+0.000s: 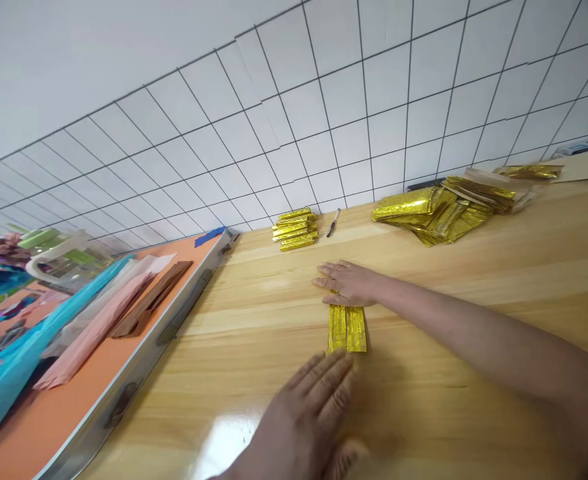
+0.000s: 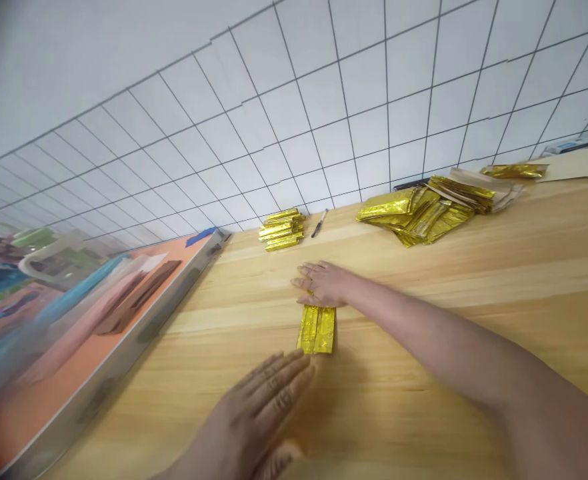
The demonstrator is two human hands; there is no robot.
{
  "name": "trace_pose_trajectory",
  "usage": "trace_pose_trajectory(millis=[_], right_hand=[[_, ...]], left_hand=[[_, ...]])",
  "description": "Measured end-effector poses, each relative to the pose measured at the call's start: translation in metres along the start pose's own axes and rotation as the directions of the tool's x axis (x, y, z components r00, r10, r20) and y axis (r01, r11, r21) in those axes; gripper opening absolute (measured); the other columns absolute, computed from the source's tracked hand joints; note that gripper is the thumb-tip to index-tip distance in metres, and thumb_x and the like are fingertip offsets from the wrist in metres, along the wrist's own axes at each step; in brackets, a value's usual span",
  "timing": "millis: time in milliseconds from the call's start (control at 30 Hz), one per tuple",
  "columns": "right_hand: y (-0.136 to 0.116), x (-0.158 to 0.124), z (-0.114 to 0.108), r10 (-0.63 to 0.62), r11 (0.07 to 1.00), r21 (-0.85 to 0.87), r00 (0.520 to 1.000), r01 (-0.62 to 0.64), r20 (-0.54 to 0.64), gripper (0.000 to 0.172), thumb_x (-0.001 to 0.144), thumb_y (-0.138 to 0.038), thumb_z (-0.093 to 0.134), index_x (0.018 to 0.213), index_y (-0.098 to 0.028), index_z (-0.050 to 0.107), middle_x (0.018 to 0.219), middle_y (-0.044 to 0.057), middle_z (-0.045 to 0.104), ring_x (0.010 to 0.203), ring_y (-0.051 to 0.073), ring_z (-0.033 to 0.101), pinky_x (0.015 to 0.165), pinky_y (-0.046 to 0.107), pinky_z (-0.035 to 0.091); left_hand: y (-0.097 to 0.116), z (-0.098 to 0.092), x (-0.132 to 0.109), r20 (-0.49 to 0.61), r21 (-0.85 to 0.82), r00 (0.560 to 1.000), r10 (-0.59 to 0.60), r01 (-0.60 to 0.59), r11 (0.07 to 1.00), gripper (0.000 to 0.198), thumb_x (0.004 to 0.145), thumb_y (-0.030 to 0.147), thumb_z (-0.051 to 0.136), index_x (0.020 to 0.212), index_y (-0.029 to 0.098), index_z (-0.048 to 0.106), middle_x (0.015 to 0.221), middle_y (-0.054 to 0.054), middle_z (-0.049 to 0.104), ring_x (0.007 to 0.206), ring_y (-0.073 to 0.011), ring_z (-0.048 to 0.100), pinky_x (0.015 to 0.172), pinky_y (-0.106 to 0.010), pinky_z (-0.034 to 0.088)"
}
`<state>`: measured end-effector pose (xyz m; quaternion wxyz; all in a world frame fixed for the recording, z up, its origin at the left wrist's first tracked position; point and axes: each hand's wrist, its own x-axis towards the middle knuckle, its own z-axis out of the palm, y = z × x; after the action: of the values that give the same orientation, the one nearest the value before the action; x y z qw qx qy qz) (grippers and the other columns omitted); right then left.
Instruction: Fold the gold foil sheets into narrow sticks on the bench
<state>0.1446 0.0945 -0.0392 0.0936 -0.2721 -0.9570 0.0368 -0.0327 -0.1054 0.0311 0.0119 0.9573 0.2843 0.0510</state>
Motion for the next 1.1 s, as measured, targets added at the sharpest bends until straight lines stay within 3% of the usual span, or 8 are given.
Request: trace_pose_trajectory(millis=[100, 200, 333, 533, 733, 867, 967, 1100], right_hand=[[-0.002, 0.000, -0.001, 0.005, 1.000, -0.011, 1.000, -0.005, -0.001, 0.066, 0.088, -0.060, 0.024, 0.139, -0.019, 0.032, 0.147, 0.014, 0.022, 0.134, 0.027, 0.021, 0.105, 0.043, 0.017], [-0.003, -0.002, -0.001, 0.017, 1.000, -0.024, 1.000, -0.017, -0.014, 0.065, 0.088, -0.059, 0.024, 0.138, -0.019, 0.033, 0.147, 0.013, 0.025, 0.134, 0.027, 0.022, 0.104, 0.043, 0.018], [-0.001, 0.000, 0.001, 0.006, 0.999, -0.042, 1.000, -0.007, -0.030, 0.064, 0.088, -0.060, 0.024, 0.138, -0.021, 0.034, 0.146, 0.013, 0.027, 0.133, 0.028, 0.024, 0.103, 0.043, 0.019], [0.019, 0.019, -0.001, -0.029, 0.991, -0.129, 0.999, 0.024, -0.037, 0.066, 0.085, -0.064, 0.025, 0.135, -0.022, 0.037, 0.142, 0.014, 0.034, 0.128, 0.029, 0.033, 0.099, 0.046, 0.023], [0.038, 0.034, -0.009, 0.079, 0.975, -0.193, 0.985, -0.108, -0.154, 0.051, 0.085, -0.049, 0.043, 0.125, -0.017, 0.048, 0.135, 0.015, 0.044, 0.117, 0.029, 0.045, 0.096, 0.046, 0.028], [0.042, 0.028, -0.024, 0.177, 0.961, -0.171, 0.956, -0.219, -0.234, 0.039, 0.089, -0.037, 0.042, 0.116, -0.011, 0.053, 0.128, 0.018, 0.050, 0.112, 0.028, 0.050, 0.091, 0.044, 0.034], [0.028, 0.009, -0.037, 0.222, 0.953, -0.145, 0.937, -0.268, -0.271, 0.039, 0.093, -0.032, 0.034, 0.119, -0.009, 0.051, 0.128, 0.019, 0.051, 0.115, 0.026, 0.048, 0.094, 0.041, 0.034], [-0.023, -0.042, -0.040, 0.197, 0.966, -0.118, 0.951, -0.230, -0.240, 0.045, 0.095, -0.036, 0.025, 0.127, -0.011, 0.046, 0.128, 0.013, 0.053, 0.117, 0.020, 0.047, 0.097, 0.033, 0.035]], left_hand=[[-0.012, -0.003, 0.020, 0.060, -0.056, 0.996, -0.058, 0.062, 0.996, 0.065, 0.089, 0.048, 0.037, 0.141, 0.013, 0.021, 0.146, -0.012, 0.023, 0.136, -0.0255, 0.016, 0.111, -0.043, 0.023], [-0.023, 0.016, 0.037, 0.171, -0.125, 0.985, -0.041, 0.063, 0.990, 0.080, 0.084, 0.059, 0.040, 0.143, 0.010, 0.015, 0.148, -0.015, 0.012, 0.137, -0.0297, 0.008, 0.112, -0.045, 0.017], [-0.026, 0.035, 0.040, 0.230, -0.163, 0.972, -0.051, 0.091, 0.982, 0.093, 0.079, 0.066, 0.039, 0.143, 0.008, 0.006, 0.149, -0.016, 0.000, 0.137, -0.0324, 0.000, 0.113, -0.047, 0.008], [-0.022, 0.029, 0.040, 0.249, -0.173, 0.966, -0.074, 0.119, 0.978, 0.092, 0.079, 0.067, 0.037, 0.144, 0.009, 0.007, 0.149, -0.014, -0.002, 0.137, -0.0306, -0.002, 0.113, -0.045, 0.008], [-0.018, 0.029, 0.040, 0.209, -0.151, 0.976, -0.064, 0.096, 0.984, 0.090, 0.080, 0.067, 0.037, 0.143, 0.008, 0.009, 0.149, -0.016, 0.003, 0.137, -0.0302, -0.001, 0.112, -0.046, 0.010], [-0.017, 0.032, 0.036, 0.179, -0.140, 0.982, -0.065, 0.091, 0.986, 0.090, 0.080, 0.067, 0.036, 0.143, 0.008, 0.011, 0.149, -0.017, 0.005, 0.137, -0.0298, -0.001, 0.112, -0.046, 0.011], [-0.017, 0.034, 0.034, 0.146, -0.153, 0.988, -0.053, 0.075, 0.985, 0.089, 0.080, 0.067, 0.036, 0.142, 0.008, 0.012, 0.149, -0.017, 0.007, 0.137, -0.0301, 0.000, 0.112, -0.048, 0.013], [-0.018, 0.036, 0.034, 0.100, -0.180, 0.995, -0.031, 0.048, 0.982, 0.089, 0.080, 0.067, 0.036, 0.142, 0.007, 0.014, 0.148, -0.019, 0.010, 0.137, -0.0309, 0.003, 0.111, -0.049, 0.014]])
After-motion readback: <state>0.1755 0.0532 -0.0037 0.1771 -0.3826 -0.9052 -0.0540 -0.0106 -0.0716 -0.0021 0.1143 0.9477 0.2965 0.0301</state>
